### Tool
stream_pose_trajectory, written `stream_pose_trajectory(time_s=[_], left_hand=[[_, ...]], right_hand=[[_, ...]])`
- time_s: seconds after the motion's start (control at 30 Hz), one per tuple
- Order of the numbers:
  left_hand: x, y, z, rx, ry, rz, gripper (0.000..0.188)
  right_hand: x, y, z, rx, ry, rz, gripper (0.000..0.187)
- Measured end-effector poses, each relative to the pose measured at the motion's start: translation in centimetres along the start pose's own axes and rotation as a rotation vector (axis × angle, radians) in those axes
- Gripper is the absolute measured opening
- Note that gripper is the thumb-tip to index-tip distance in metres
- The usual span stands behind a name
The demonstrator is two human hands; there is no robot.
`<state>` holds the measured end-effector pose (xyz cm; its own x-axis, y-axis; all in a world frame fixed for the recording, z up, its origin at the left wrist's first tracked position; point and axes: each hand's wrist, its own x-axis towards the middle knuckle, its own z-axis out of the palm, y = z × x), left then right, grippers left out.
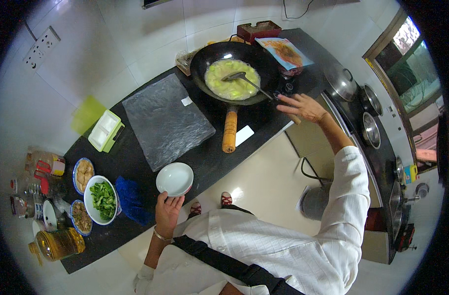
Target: The person retrieves a bowl and a metal strainer from a cabinet. They stir vegetables boiling in a wok on the stove and transfer the cooked vegetables into the strainer. The person then rinses the wok under running water in the sink and places it back on the stove.
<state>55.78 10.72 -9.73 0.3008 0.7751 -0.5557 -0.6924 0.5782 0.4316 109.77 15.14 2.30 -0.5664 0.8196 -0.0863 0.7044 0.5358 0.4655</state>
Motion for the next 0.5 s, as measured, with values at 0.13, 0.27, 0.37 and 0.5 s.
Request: stream_pose_trajectory(time_s=[0.13, 0.27, 0.37, 0.5], left_hand=[[2.4, -3.1, -2.2, 0.195, -0.148, 0.088, 0.050], [1.6, -3.5, 2.6, -0.079, 0.096, -0.034, 0.048], [2.5, -4.5, 2.0, -0.114, 0.104, -0.041, 0.046], [3.5, -5.2, -0.7, -0.600, -0.054, -0.277, 0.045]], right_hand=[[3.1, -1.8, -0.6, 0.170, 0.044, -0.174, 0.056], [5.1, -2.5, -3.5, 0.248, 0.256, 0.031, 0.044], [6.8, -0.7, -7.3, 0.604, 0.461, 0.385, 0.026], [7.1, 3.6, -13.9, 1.216, 0.444, 0.879, 0.026]])
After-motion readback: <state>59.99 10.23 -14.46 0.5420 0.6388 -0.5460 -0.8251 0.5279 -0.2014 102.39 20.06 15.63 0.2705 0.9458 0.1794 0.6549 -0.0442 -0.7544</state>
